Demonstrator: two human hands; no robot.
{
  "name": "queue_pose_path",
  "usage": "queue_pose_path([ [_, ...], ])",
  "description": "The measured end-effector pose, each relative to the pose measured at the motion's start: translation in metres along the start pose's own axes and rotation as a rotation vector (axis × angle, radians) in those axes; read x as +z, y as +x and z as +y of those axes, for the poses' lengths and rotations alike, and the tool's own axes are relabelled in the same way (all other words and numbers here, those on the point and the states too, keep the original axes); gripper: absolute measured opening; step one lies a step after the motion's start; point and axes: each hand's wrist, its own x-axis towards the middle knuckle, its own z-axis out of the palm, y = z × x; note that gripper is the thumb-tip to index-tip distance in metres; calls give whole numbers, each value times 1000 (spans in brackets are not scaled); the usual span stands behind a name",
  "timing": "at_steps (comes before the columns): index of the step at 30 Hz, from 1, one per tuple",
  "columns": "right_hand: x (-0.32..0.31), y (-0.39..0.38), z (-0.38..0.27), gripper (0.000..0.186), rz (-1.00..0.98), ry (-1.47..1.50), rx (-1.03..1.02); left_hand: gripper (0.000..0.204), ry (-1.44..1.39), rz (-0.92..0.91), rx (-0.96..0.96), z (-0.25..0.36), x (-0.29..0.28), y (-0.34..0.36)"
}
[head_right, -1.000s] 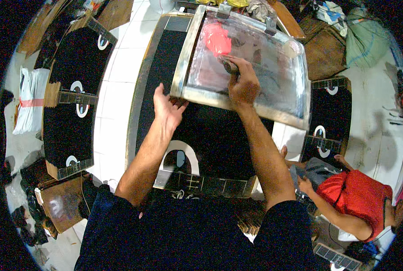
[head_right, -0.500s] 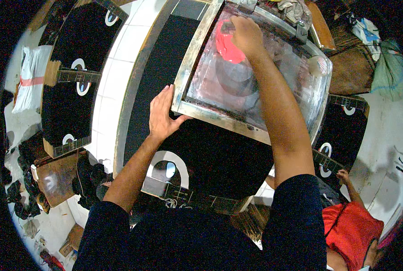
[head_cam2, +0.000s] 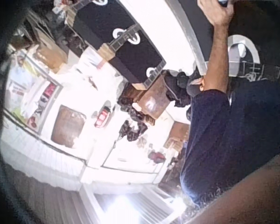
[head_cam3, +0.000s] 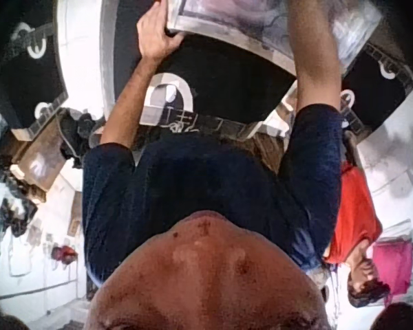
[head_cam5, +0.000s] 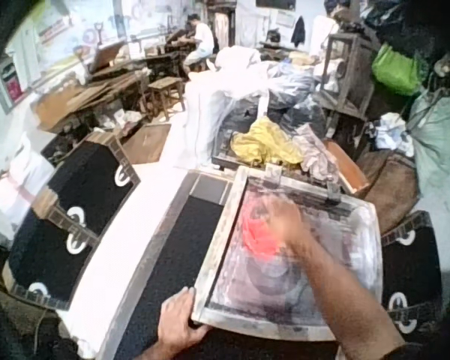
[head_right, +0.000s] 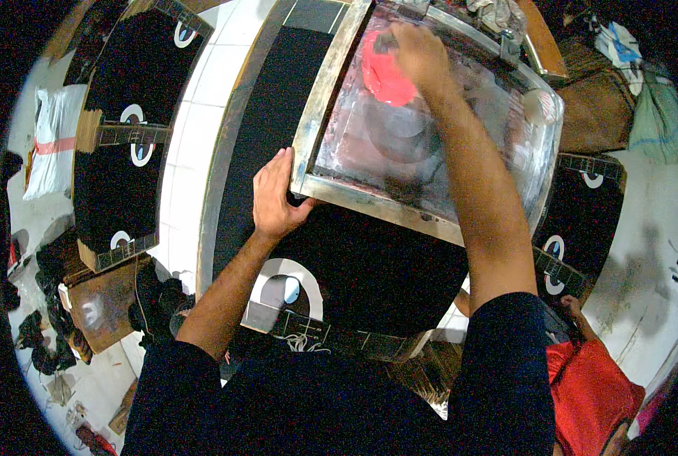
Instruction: The person repeatedly places a screen printing frame over a black mat, uses a red squeegee to pull pink ink across the screen, lifts the frame, and stacks the printed mats. The process is repeated multiple times in a workshop setting.
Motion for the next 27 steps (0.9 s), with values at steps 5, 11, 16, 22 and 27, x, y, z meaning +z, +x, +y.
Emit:
queue_pose_path([
  [5, -21, -79, -34, 27, -25, -38, 42, 112, -111, 15, 13, 0, -3, -1],
  [11, -36, -60, -34, 20, -66, -15, 24, 112, -251, 56, -23, 1, 8, 0],
  [16, -54, -35, -19, 37, -120, 165, 8, 98, -387, 171, 50, -7, 19, -13],
  [22, -50, -40, -12, 41, -272, 164, 30, 94, -398, 177, 91, -12, 23, -17],
  [27, -29, 19, 12, 41, -141, 154, -114, 93, -386, 172, 92, -11, 24, -17],
])
